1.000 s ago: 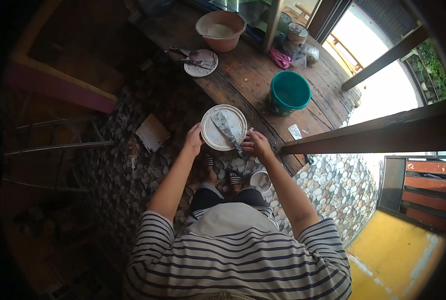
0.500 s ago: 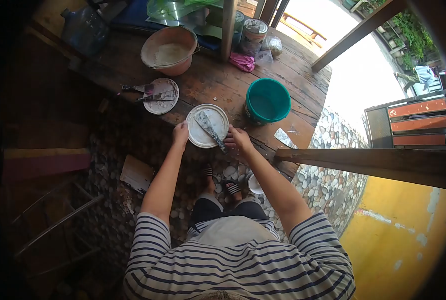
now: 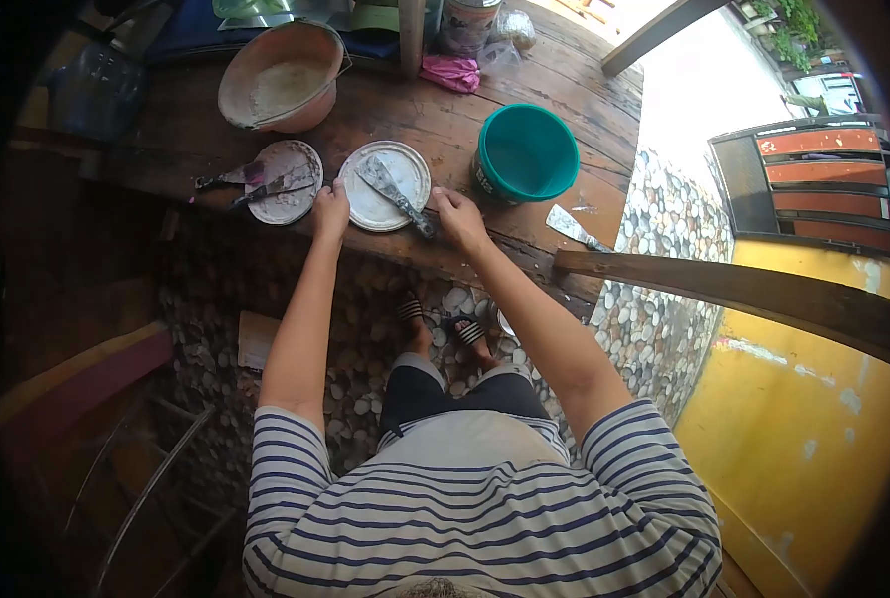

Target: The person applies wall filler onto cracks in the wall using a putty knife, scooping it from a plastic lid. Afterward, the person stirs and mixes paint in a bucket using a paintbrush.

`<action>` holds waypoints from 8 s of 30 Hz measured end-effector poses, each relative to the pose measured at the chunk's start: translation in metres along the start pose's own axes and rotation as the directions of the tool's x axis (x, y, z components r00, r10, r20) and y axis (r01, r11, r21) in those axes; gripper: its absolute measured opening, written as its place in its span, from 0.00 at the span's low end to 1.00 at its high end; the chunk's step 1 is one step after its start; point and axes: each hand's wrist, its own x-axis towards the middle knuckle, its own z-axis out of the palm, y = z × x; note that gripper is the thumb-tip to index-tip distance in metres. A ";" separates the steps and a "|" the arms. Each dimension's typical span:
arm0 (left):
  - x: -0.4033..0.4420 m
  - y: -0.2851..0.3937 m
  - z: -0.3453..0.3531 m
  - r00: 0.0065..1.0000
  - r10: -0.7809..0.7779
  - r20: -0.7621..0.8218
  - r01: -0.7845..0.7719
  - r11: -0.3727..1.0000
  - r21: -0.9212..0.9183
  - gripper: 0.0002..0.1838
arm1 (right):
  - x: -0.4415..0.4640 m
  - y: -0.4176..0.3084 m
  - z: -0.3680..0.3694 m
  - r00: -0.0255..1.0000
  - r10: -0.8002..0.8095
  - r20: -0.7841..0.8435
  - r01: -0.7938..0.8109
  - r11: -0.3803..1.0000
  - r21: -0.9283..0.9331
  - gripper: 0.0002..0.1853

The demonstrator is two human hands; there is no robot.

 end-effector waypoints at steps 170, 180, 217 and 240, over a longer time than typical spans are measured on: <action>-0.495 0.004 -0.073 0.994 -0.084 0.065 0.093 0.379 -0.921 0.26 | -0.282 0.051 -0.030 0.853 -0.431 0.296 0.509 0.557 -0.656 0.17; -0.478 0.005 -0.064 0.994 -0.009 0.112 0.108 0.366 -0.924 0.28 | -0.275 0.044 -0.046 0.718 -0.302 0.627 0.696 0.280 -0.662 0.15; -0.395 0.094 -0.023 0.958 0.262 -0.117 -0.280 0.767 -0.578 0.31 | -0.233 0.029 -0.126 0.672 -0.368 0.643 0.680 -0.036 -0.732 0.09; -0.416 0.122 0.007 0.942 0.300 -0.148 -0.332 0.790 -0.515 0.31 | -0.196 0.020 -0.146 0.907 -0.274 0.322 0.391 0.257 -0.884 0.13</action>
